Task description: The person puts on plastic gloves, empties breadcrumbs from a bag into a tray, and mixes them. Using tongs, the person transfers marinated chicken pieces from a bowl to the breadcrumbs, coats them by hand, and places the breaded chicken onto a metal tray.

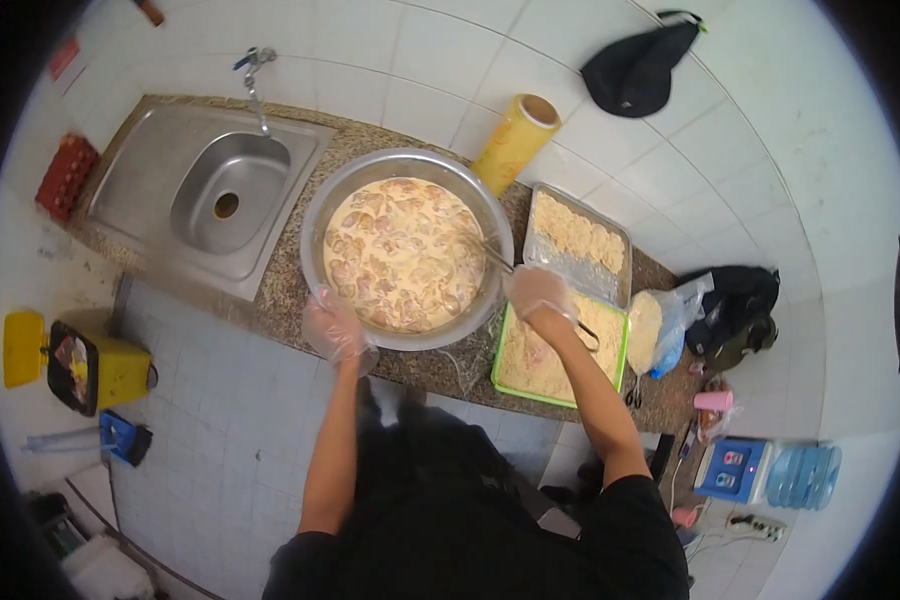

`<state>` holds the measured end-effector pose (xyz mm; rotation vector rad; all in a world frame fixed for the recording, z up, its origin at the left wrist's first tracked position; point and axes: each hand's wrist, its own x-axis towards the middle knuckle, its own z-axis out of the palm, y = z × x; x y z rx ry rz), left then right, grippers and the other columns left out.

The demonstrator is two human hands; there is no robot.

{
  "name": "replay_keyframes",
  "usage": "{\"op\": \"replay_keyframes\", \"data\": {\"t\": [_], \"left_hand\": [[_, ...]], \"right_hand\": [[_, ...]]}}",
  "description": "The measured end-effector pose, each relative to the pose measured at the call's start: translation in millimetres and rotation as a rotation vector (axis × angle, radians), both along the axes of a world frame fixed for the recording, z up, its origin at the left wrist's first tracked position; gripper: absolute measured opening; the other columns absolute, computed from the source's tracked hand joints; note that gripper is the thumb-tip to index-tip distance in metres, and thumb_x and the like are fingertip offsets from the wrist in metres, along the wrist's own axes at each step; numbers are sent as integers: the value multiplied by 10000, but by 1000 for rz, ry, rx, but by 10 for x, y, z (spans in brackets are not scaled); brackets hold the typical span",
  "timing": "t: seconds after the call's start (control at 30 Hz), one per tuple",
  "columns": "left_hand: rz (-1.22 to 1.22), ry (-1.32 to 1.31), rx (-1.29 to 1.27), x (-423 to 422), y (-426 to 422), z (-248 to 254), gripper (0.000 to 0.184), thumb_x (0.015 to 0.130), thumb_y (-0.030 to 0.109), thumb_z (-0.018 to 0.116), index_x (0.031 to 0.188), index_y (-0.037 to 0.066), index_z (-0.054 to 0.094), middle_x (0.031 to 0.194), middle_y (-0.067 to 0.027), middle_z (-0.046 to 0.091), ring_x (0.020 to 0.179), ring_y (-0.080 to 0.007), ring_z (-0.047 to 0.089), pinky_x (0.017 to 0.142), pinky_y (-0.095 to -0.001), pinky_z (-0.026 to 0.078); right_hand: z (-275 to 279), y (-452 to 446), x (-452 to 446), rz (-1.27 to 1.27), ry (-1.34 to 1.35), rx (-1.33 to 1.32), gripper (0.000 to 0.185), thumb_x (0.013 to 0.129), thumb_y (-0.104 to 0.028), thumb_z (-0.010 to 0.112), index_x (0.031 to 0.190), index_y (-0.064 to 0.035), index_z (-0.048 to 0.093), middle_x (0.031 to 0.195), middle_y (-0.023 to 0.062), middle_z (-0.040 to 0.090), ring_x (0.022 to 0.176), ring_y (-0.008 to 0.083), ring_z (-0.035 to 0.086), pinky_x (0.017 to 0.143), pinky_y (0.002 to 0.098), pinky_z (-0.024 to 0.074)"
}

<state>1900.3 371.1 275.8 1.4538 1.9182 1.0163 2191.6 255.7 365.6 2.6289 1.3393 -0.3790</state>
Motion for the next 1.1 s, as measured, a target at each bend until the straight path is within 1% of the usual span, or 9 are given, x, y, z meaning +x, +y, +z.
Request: {"op": "replay_keyframes", "data": {"t": [0.1, 0.2, 0.23, 0.33, 0.53, 0.6, 0.73, 0.93, 1.1], "left_hand": [[-8, 19, 80, -38, 50, -256, 318, 985, 234, 508, 933, -33, 673, 879, -289, 667, 838, -480, 645, 744, -548, 479], [18, -37, 98, -25, 66, -337, 295, 965, 220, 524, 937, -32, 676, 856, -295, 656, 829, -488, 641, 738, -553, 480], [16, 1, 84, -32, 64, -342, 324, 978, 248, 517, 945, -34, 672, 868, -291, 659, 834, -477, 644, 733, -542, 475], [14, 76, 55, -46, 64, -281, 381, 1004, 305, 505, 948, -39, 659, 883, -283, 659, 836, -457, 649, 719, -523, 465], [18, -5, 75, -26, 27, -183, 375, 1002, 302, 511, 911, -35, 650, 828, -283, 637, 795, -469, 639, 699, -535, 463], [14, 11, 94, -34, 31, -176, 373, 1003, 300, 511, 910, -32, 652, 822, -282, 635, 784, -470, 637, 692, -536, 461], [12, -14, 89, -46, 39, -200, 376, 1006, 304, 506, 914, -28, 655, 823, -279, 636, 787, -470, 636, 694, -536, 460], [6, -6, 86, -50, 26, -168, 342, 992, 276, 518, 898, -23, 655, 820, -280, 639, 791, -474, 636, 699, -538, 465], [30, -8, 82, -51, 27, -106, 300, 969, 238, 533, 887, -19, 663, 821, -277, 647, 793, -475, 638, 703, -534, 476]], "right_hand": [[-95, -99, 488, 96, 27, -154, 655, 1049, -531, 380, 995, 30, 715, 978, 282, 710, 954, 464, 689, 817, 531, 534], [99, -236, 700, 296, 80, 9, 683, 1038, -561, 406, 912, 36, 715, 879, 296, 695, 898, 476, 682, 783, 545, 512], [212, -213, 679, 36, 117, 27, 707, 1017, -594, 442, 854, 45, 696, 795, 282, 687, 832, 444, 696, 760, 528, 509], [514, -135, 506, -91, 213, 48, 713, 1002, -610, 457, 812, 38, 687, 757, 263, 690, 788, 404, 710, 740, 506, 517], [625, 72, -374, 261, 126, -167, 701, 1009, -617, 422, 879, 9, 709, 845, 245, 723, 821, 386, 721, 769, 485, 537], [207, -30, -153, 440, 132, -135, 707, 1009, -621, 412, 918, 10, 716, 881, 252, 725, 864, 396, 719, 796, 488, 537], [353, 145, -216, 86, 146, -74, 695, 1006, -603, 430, 975, 28, 718, 960, 279, 718, 928, 424, 704, 839, 502, 531], [-407, 401, 99, 208, 173, -70, 651, 1000, -544, 486, 906, 61, 706, 971, 286, 709, 909, 469, 689, 828, 525, 532], [-6, 174, 104, 225, 63, 105, 633, 1006, -544, 480, 940, 40, 715, 900, 273, 713, 842, 468, 697, 747, 526, 548]]}}
